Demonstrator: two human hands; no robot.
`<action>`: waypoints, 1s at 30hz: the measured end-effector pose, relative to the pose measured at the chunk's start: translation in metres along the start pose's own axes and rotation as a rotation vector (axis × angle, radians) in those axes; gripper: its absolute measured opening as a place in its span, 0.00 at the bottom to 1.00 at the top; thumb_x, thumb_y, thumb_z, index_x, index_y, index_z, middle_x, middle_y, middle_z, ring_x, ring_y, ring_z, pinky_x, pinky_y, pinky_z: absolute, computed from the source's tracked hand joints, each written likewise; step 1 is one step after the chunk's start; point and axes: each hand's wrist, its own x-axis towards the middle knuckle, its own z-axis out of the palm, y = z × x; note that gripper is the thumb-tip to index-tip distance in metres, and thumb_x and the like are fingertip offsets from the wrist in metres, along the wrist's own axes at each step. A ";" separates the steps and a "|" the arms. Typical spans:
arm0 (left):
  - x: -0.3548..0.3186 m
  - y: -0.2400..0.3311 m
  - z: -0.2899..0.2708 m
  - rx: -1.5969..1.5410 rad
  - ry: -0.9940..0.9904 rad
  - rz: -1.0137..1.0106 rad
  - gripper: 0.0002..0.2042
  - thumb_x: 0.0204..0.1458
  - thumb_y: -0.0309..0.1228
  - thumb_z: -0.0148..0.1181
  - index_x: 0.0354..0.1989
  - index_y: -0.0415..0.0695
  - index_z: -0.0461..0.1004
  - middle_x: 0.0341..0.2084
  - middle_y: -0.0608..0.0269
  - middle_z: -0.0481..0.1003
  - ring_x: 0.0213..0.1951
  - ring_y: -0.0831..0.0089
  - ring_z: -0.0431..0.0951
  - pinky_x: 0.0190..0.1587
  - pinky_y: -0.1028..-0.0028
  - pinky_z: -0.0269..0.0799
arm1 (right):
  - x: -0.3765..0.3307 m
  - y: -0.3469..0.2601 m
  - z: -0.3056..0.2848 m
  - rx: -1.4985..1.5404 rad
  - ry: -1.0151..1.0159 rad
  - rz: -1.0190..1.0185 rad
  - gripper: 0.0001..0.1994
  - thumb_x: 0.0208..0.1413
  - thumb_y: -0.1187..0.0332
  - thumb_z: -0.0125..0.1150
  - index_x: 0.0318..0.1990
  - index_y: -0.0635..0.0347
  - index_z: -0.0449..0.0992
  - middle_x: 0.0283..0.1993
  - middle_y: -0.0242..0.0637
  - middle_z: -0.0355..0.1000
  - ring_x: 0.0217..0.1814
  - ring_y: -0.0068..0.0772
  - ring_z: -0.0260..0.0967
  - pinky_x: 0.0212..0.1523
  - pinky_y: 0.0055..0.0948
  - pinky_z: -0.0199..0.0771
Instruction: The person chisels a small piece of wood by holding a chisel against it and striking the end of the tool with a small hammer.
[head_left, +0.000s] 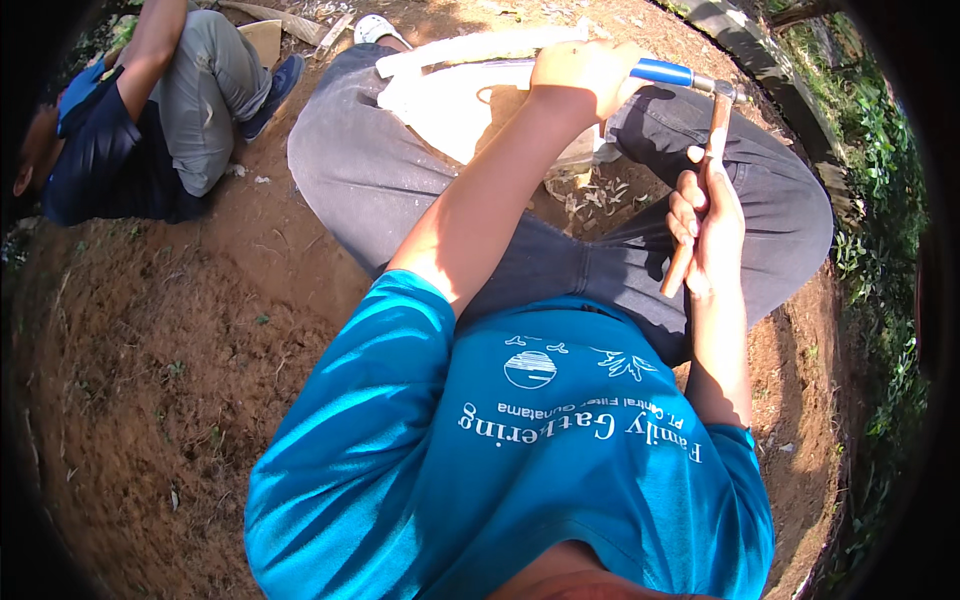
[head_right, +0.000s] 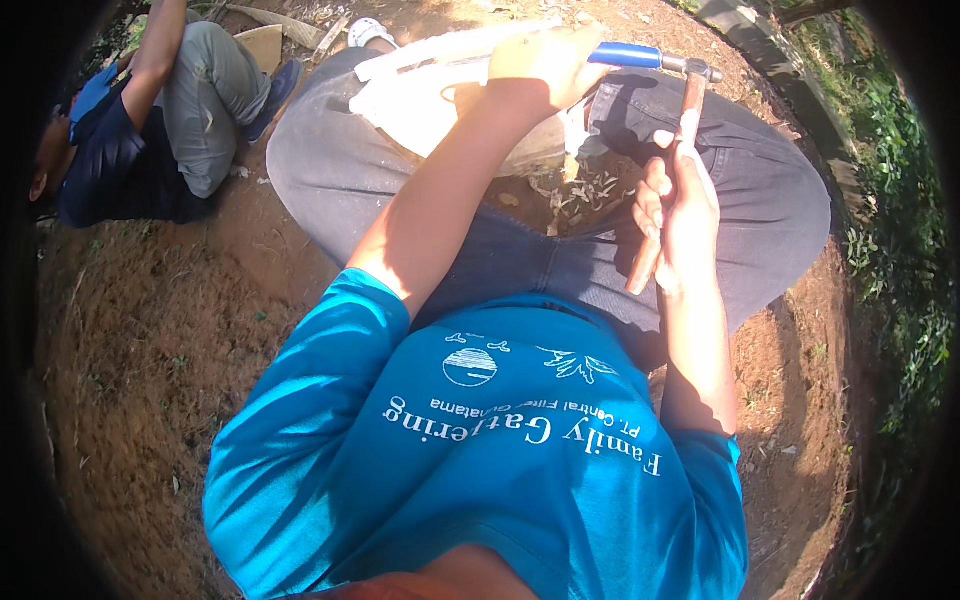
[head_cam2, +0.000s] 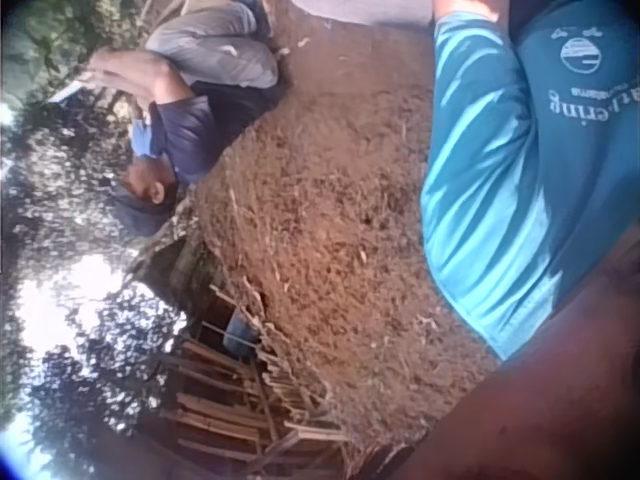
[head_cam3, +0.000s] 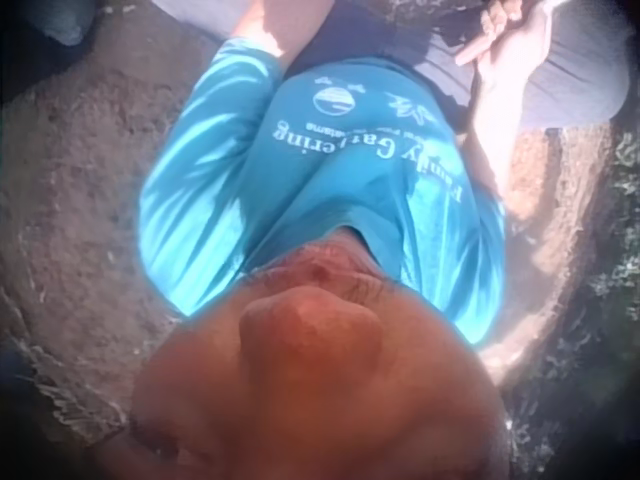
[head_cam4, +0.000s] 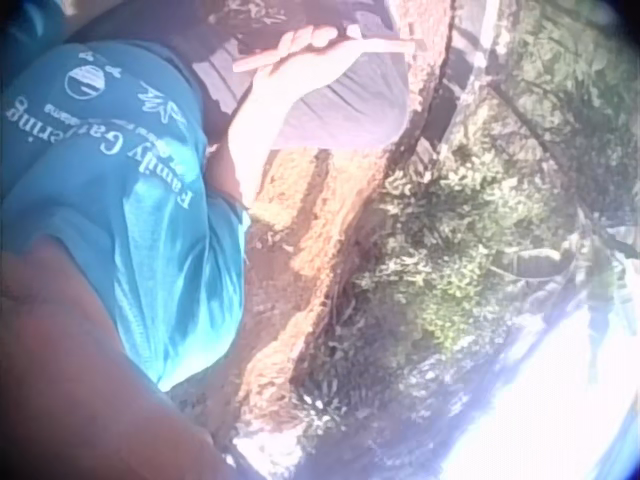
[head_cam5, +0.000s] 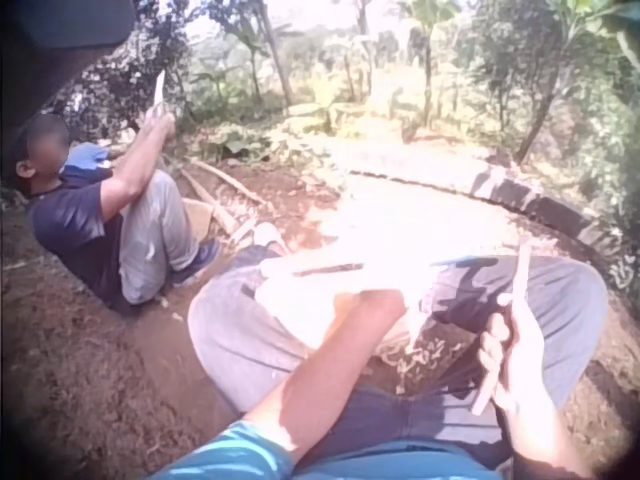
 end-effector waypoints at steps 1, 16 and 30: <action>0.000 -0.001 0.000 0.006 0.004 0.001 0.17 0.57 0.53 0.56 0.41 0.55 0.77 0.30 0.63 0.81 0.34 0.63 0.83 0.38 0.62 0.78 | -0.004 0.000 0.005 -0.038 0.017 0.002 0.13 0.73 0.60 0.42 0.51 0.60 0.67 0.24 0.25 0.53 0.17 0.14 0.48 0.12 0.15 0.53; -0.002 -0.006 0.001 0.075 0.154 0.064 0.12 0.50 0.46 0.65 0.37 0.54 0.78 0.34 0.66 0.78 0.45 0.65 0.79 0.46 0.62 0.73 | 0.000 0.003 0.003 0.071 0.011 -0.066 0.13 0.73 0.61 0.41 0.50 0.61 0.68 0.23 0.24 0.53 0.16 0.14 0.46 0.12 0.16 0.54; -0.005 -0.012 0.000 -0.003 0.218 0.123 0.15 0.46 0.47 0.67 0.37 0.52 0.78 0.36 0.64 0.73 0.46 0.63 0.72 0.47 0.61 0.69 | -0.002 0.002 0.016 -0.054 0.030 -0.036 0.12 0.73 0.61 0.43 0.51 0.58 0.67 0.23 0.23 0.52 0.15 0.12 0.45 0.11 0.14 0.51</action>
